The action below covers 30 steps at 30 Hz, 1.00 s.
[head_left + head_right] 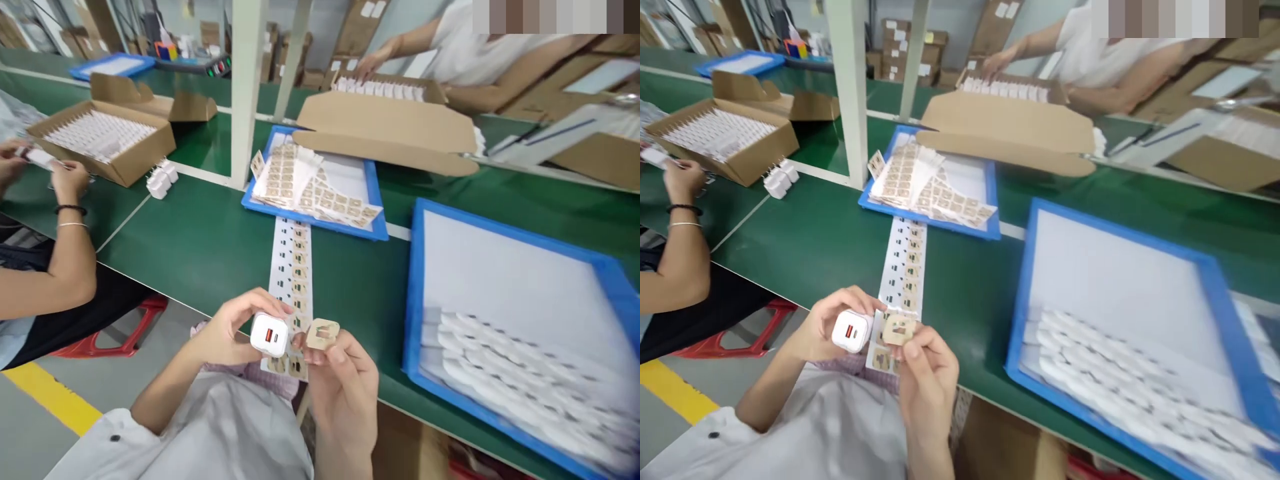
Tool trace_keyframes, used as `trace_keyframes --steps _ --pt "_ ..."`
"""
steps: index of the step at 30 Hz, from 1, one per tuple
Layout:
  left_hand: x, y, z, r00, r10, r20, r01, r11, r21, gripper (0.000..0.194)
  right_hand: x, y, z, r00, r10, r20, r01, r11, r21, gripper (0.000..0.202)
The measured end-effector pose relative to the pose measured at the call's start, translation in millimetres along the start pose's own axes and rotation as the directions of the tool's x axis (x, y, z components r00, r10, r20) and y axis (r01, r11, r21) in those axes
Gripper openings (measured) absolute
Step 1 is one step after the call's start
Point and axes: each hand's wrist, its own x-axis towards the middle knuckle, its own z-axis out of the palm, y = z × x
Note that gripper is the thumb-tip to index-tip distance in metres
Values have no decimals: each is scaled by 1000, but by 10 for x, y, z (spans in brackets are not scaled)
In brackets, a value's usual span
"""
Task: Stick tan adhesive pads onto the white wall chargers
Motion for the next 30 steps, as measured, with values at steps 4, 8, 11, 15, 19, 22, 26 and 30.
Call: trace_keyframes --steps 4,8,11,15,19,22,26,30 --pt "-33 24 360 996 82 24 -77 983 -168 35 -238 -156 36 999 -44 7 44 999 -21 39" --pt "1 -53 459 994 112 20 -107 977 -186 42 -380 -188 21 998 -53 -43 55 998 42 34" --pt "21 -119 521 983 171 -60 -177 978 -113 50 -408 -155 37 995 -32 -89 41 994 101 33" --pt "41 -114 557 983 155 -100 -148 987 69 45 -366 -84 60 989 -10 -146 39 979 202 29" --pt "30 -88 555 974 147 -171 -143 989 32 38 -327 -33 51 989 2 -151 30 977 210 28" --pt "-2 -94 542 982 93 -163 -111 989 -102 42 -328 -23 41 990 -13 -138 38 983 181 28" --pt "-26 -81 491 998 54 -34 -56 995 -81 45 -348 -44 43 994 2 -108 14 989 146 27" --pt "10 -43 451 986 122 111 -101 979 -179 53 -382 -87 70 998 -13 -68 19 995 102 27"
